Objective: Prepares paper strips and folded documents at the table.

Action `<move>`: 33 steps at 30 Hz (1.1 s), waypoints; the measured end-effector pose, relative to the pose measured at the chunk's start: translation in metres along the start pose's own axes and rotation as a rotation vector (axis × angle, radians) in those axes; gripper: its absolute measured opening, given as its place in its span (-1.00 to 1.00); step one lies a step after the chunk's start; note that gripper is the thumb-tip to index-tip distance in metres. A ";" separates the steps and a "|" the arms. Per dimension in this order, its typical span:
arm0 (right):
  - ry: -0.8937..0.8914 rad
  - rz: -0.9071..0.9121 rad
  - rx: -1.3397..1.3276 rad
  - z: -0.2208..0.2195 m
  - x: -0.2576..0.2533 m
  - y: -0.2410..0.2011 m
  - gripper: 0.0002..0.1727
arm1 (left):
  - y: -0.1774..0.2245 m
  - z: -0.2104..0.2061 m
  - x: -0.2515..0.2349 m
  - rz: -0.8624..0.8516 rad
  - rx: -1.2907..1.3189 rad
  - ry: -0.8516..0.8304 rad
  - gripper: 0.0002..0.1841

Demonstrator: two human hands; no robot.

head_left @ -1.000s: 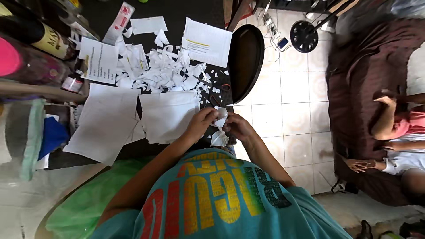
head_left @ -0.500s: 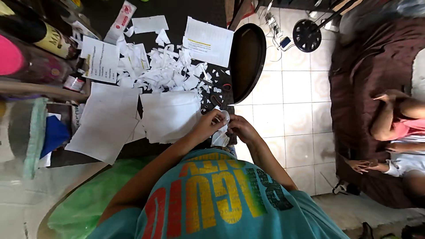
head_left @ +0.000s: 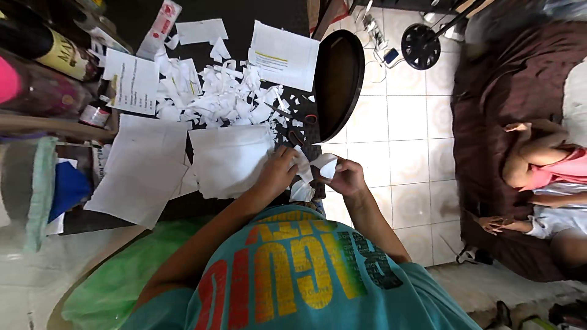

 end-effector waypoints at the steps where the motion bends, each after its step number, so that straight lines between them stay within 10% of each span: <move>1: -0.026 -0.005 -0.031 -0.002 0.001 0.000 -0.71 | 0.001 0.002 -0.001 -0.009 0.047 0.022 -0.66; 9: -0.174 -0.100 -0.120 -0.025 0.000 0.017 -0.60 | 0.015 -0.012 0.003 0.113 0.938 -0.221 -0.73; 15: -0.169 -0.081 -0.071 -0.019 -0.017 0.030 -0.67 | 0.023 0.029 0.014 0.010 0.739 -0.030 -0.94; 21: -0.095 -0.007 0.010 -0.035 -0.035 0.034 -0.31 | 0.029 0.060 0.029 0.042 0.521 -0.015 -0.89; 26: -0.016 0.069 0.349 -0.043 -0.039 0.025 -0.78 | 0.008 0.079 0.043 0.102 0.468 0.089 -0.91; 33: 0.085 0.039 0.778 -0.054 -0.043 0.025 -0.88 | -0.083 0.089 0.085 0.213 0.319 0.220 -0.87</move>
Point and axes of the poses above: each hand's wrist, its own x-axis away from the middle knuckle, its own z-axis out of the back of the hand, y = z × x, the point moved 9 cm from there along -x, towards the middle knuckle, and after that the axes turned 1 degree about -x, right-handed, at the moved point
